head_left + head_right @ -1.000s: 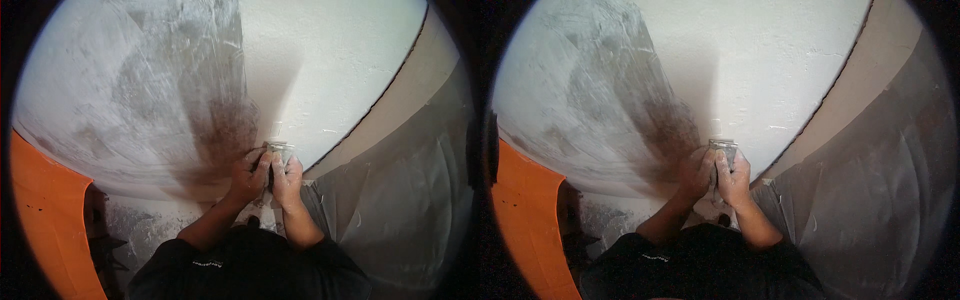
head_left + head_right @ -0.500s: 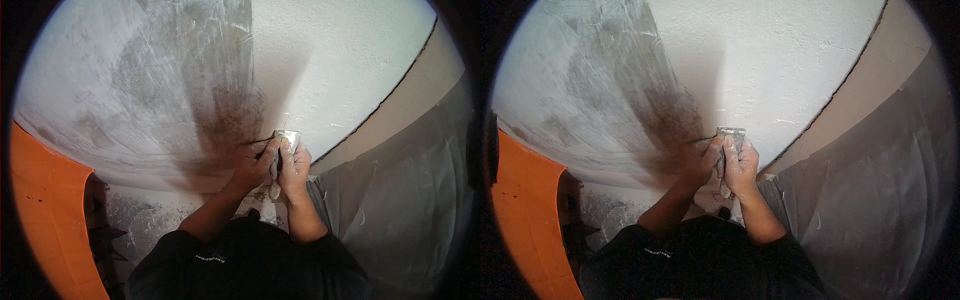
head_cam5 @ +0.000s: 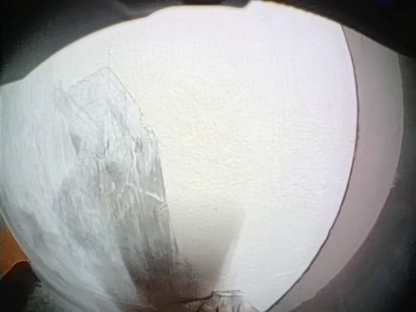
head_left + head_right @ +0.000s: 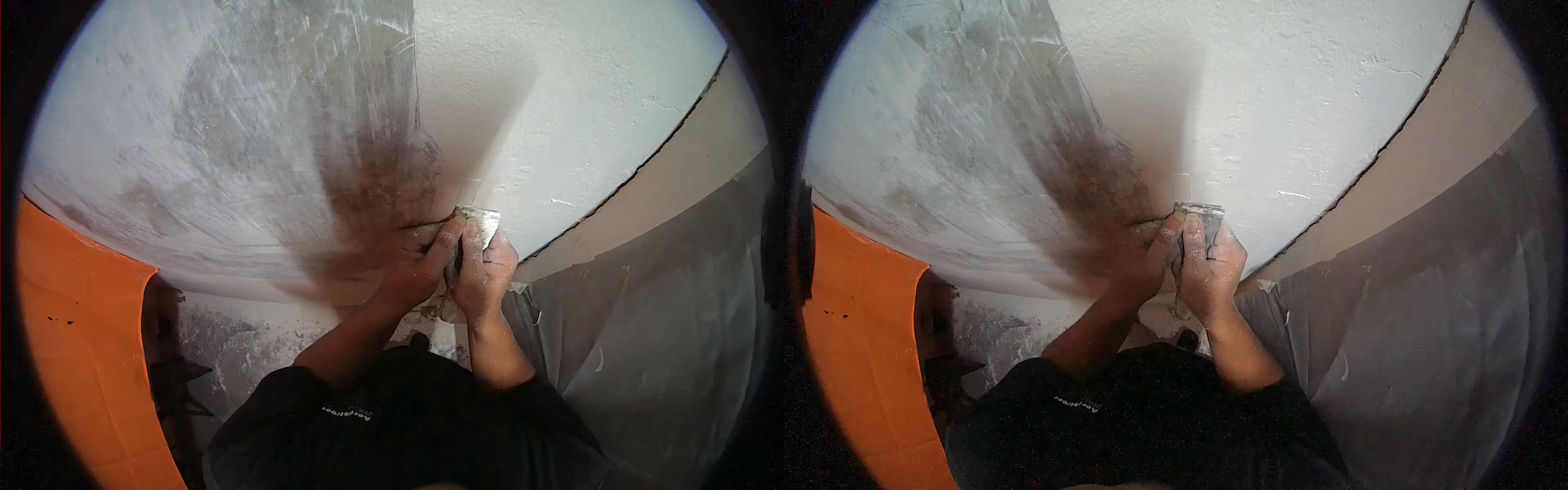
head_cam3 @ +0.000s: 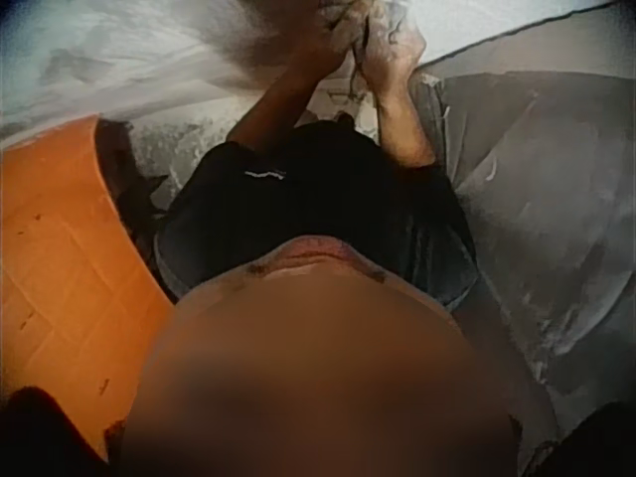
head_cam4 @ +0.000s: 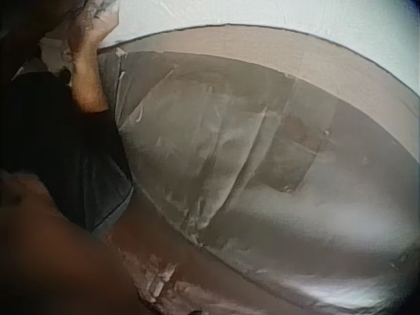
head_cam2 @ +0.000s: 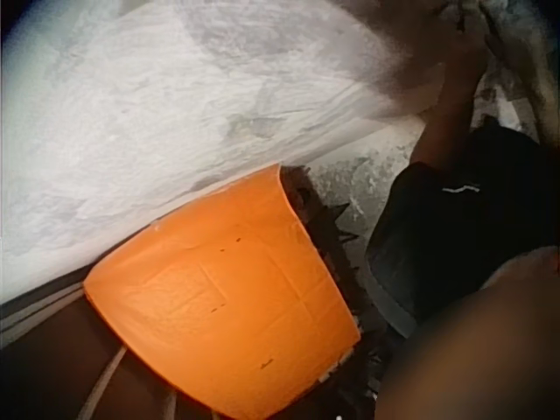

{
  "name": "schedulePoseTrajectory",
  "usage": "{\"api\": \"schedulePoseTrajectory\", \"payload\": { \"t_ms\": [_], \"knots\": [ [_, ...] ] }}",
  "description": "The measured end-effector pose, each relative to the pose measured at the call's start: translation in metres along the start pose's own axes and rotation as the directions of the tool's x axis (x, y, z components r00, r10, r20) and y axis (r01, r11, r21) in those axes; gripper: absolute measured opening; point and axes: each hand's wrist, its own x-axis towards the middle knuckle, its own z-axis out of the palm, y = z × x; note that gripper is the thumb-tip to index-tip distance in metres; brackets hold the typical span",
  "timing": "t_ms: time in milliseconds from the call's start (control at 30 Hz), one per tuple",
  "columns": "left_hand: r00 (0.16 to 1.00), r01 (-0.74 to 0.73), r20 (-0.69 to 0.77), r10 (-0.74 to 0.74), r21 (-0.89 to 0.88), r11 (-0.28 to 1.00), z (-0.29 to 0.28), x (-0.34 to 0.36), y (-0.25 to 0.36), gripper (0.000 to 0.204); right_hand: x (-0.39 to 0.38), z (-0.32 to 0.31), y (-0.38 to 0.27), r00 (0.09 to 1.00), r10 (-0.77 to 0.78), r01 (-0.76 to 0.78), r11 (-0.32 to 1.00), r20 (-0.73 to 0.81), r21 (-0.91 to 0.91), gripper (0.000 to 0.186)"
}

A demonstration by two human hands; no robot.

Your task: The person scrapes and patches a damaged area on a wall using a putty knife.

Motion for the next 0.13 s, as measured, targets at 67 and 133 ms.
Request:
{"api": "schedulePoseTrajectory", "payload": {
  "t_ms": [67,133],
  "knots": [
    [1.000,0.013,-0.020,-0.013,-0.025,1.000,0.002,0.001,-0.006,0.023,0.003,0.000,0.002,0.998,-0.057,0.057,0.998,-0.001,0.002,0.018],
    [0.995,-0.079,-0.063,0.080,0.010,0.997,0.003,0.002,0.004,0.023,0.004,-0.002,-0.002,0.996,-0.083,0.084,0.996,0.034,-0.035,0.020]
  ]
}}
